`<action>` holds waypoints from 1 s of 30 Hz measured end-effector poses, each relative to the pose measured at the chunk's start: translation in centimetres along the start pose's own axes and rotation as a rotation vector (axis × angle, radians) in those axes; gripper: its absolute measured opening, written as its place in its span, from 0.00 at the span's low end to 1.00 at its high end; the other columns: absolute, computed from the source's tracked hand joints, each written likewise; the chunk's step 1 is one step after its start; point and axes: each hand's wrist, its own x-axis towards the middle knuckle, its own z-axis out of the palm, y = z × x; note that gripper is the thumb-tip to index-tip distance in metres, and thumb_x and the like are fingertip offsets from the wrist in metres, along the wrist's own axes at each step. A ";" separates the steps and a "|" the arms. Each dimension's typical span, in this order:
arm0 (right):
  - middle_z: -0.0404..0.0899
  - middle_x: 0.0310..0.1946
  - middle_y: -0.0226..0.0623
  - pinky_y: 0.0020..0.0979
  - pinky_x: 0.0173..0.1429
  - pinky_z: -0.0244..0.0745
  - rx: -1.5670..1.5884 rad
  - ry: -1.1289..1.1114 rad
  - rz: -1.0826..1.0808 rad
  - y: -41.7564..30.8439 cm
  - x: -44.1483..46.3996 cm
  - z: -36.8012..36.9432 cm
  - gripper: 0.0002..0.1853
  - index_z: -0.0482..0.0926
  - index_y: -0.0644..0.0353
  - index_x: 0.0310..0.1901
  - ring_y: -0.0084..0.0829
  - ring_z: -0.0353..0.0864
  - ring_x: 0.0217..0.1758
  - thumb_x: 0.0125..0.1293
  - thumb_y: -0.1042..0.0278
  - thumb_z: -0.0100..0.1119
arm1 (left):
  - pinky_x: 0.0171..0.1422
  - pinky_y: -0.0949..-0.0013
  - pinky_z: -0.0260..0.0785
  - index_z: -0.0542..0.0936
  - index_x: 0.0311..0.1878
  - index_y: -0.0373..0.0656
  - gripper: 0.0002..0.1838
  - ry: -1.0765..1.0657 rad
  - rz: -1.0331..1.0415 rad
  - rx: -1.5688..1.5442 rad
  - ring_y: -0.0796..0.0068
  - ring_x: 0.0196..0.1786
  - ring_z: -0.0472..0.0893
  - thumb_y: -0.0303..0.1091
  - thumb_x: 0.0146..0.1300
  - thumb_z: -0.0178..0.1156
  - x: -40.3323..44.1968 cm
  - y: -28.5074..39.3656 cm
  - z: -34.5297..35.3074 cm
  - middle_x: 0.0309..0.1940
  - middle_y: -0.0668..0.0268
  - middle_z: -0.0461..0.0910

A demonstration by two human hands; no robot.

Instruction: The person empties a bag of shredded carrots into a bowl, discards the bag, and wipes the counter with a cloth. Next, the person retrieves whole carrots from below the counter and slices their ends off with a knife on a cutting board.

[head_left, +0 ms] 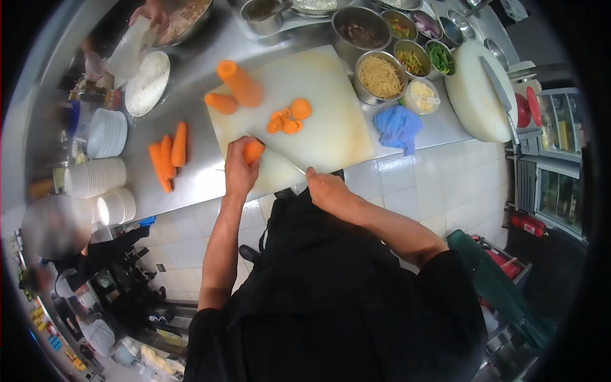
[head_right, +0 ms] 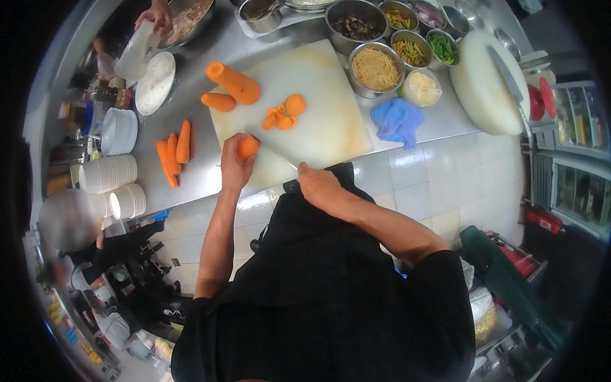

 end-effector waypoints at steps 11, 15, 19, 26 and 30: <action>0.81 0.32 0.59 0.51 0.44 0.76 -0.023 -0.070 0.066 0.2 0.2 -0.4 0.13 0.70 0.75 0.45 0.56 0.82 0.39 0.58 0.78 0.50 | 0.40 0.66 0.77 0.65 0.62 0.32 0.34 -0.205 -0.727 -0.536 0.66 0.43 0.81 0.29 0.54 0.68 6.7 -1.3 -8.4 0.50 0.55 0.77; 0.81 0.32 0.61 0.52 0.45 0.76 -0.046 -0.076 0.072 0.4 0.7 -0.2 0.12 0.69 0.74 0.43 0.58 0.82 0.39 0.57 0.78 0.49 | 0.42 0.68 0.76 0.74 0.60 0.36 0.30 -0.190 -0.500 0.007 0.69 0.39 0.83 0.30 0.51 0.66 9.1 0.4 -9.1 0.40 0.59 0.83; 0.80 0.28 0.58 0.53 0.43 0.75 -0.097 -0.072 0.098 0.7 0.9 0.5 0.11 0.68 0.69 0.42 0.58 0.81 0.36 0.68 0.68 0.49 | 0.45 0.65 0.74 0.82 0.47 0.37 0.18 -0.025 -0.196 0.164 0.64 0.40 0.83 0.28 0.50 0.64 8.7 2.8 -8.6 0.42 0.54 0.83; 0.80 0.30 0.61 0.54 0.44 0.75 -0.079 -0.074 0.087 -0.3 0.8 -0.2 0.10 0.70 0.73 0.42 0.59 0.82 0.38 0.62 0.75 0.47 | 0.42 0.66 0.75 0.80 0.51 0.38 0.20 0.178 -0.280 -0.025 0.67 0.34 0.83 0.26 0.52 0.63 6.4 2.1 -6.3 0.45 0.55 0.82; 0.80 0.28 0.61 0.54 0.43 0.76 -0.095 -0.058 0.113 -0.7 0.7 -0.3 0.10 0.69 0.70 0.41 0.60 0.82 0.36 0.66 0.71 0.48 | 0.40 0.68 0.75 0.77 0.58 0.41 0.27 0.214 -0.240 -0.079 0.73 0.35 0.83 0.28 0.52 0.67 5.7 1.4 -5.5 0.40 0.60 0.83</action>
